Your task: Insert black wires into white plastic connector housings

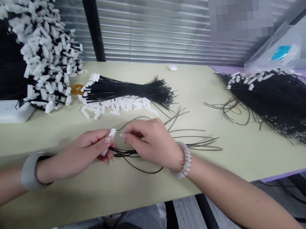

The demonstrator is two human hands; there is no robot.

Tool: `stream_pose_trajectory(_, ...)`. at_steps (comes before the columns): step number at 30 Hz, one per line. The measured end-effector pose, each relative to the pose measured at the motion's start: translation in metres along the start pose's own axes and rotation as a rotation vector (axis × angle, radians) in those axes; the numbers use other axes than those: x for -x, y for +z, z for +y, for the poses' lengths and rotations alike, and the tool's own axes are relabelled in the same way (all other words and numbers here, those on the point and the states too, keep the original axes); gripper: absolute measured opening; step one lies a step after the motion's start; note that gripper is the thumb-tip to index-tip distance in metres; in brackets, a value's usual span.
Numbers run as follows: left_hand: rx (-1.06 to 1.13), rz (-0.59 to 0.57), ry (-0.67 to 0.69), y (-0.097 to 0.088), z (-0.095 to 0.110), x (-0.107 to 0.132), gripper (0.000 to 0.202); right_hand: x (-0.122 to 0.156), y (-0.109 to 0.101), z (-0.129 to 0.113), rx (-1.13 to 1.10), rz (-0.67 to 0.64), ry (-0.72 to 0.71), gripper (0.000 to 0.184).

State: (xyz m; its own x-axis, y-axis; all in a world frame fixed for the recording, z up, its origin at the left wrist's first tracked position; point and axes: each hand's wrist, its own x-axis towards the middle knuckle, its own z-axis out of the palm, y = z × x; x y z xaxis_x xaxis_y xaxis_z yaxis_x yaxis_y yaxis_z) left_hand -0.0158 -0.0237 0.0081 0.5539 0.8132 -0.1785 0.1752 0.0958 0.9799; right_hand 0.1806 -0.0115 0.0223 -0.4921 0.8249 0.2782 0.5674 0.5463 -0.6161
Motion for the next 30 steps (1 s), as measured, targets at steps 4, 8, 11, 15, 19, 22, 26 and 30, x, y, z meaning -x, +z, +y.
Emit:
stream_pose_trajectory(4,-0.024,-0.017,0.01,0.0,0.0,0.0,0.028,0.0,0.0,0.0,0.008,0.006,-0.001,0.014)
stream_pose_trajectory(8,-0.064,-0.016,0.006,0.0,0.001,0.001,0.028,0.0,0.0,0.0,0.018,-0.001,-0.039,0.012)
stream_pose_trajectory(11,-0.103,-0.023,0.014,0.0,0.001,0.001,0.028,0.0,0.0,0.0,0.029,-0.01,-0.072,0.012)
stream_pose_trajectory(15,-0.242,-0.044,0.066,0.0,0.002,0.001,0.027,0.0,0.002,0.0,0.059,0.07,-0.088,0.01)
stream_pose_trajectory(19,-0.397,-0.045,0.099,0.0,0.003,0.002,0.028,0.001,0.006,-0.002,0.089,0.085,-0.135,0.01)
stream_pose_trajectory(22,-0.432,-0.049,0.108,0.0,0.004,0.002,0.027,0.001,0.006,-0.003,0.086,0.07,-0.147,0.012)
stream_pose_trajectory(26,-0.312,-0.033,0.1,0.001,0.003,0.001,0.027,-0.002,0.0,-0.002,0.104,0.135,-0.168,0.01)
stream_pose_trajectory(30,-0.038,0.065,-0.006,0.0,-0.001,-0.003,0.028,-0.002,-0.01,0.004,0.237,0.36,-0.299,0.006)
